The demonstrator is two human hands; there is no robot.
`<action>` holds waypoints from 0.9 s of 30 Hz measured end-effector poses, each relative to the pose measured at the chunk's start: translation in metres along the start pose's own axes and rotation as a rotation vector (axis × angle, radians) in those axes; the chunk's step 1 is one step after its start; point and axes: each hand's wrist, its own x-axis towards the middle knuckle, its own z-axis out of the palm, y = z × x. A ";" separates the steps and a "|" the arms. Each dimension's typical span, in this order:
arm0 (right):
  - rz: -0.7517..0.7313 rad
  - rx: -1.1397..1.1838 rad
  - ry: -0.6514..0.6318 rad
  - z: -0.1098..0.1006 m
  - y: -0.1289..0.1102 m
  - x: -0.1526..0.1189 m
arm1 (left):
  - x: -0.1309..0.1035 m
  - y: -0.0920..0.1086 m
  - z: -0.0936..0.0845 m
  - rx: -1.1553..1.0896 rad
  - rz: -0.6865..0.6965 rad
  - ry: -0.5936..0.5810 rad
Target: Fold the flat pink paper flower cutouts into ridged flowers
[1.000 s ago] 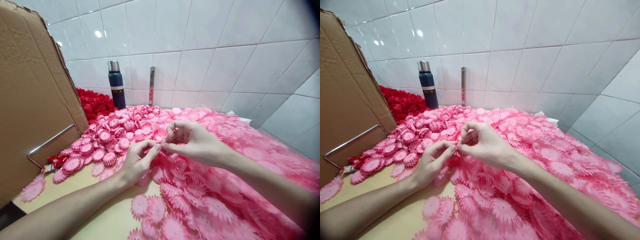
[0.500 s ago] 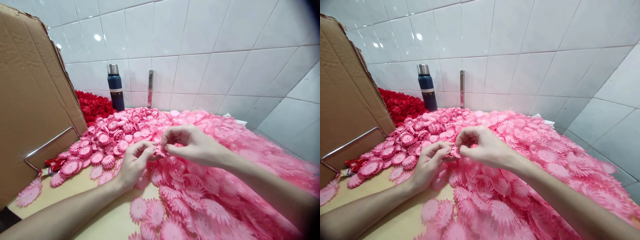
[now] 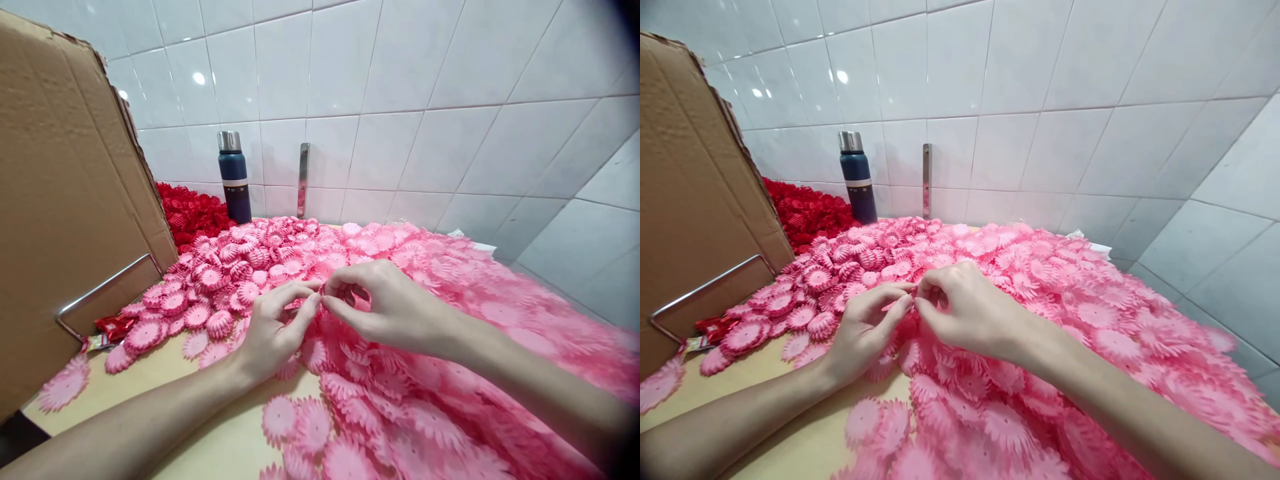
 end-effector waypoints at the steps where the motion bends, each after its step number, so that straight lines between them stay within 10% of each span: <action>1: 0.004 0.008 -0.023 0.000 0.000 0.000 | 0.000 0.000 0.000 -0.014 -0.017 -0.020; 13: 0.032 0.104 -0.136 -0.013 0.010 0.001 | -0.004 -0.004 0.002 -0.224 -0.160 -0.036; 27: 0.109 -0.051 0.321 -0.051 0.029 -0.005 | 0.002 -0.007 -0.005 -0.202 -0.191 0.142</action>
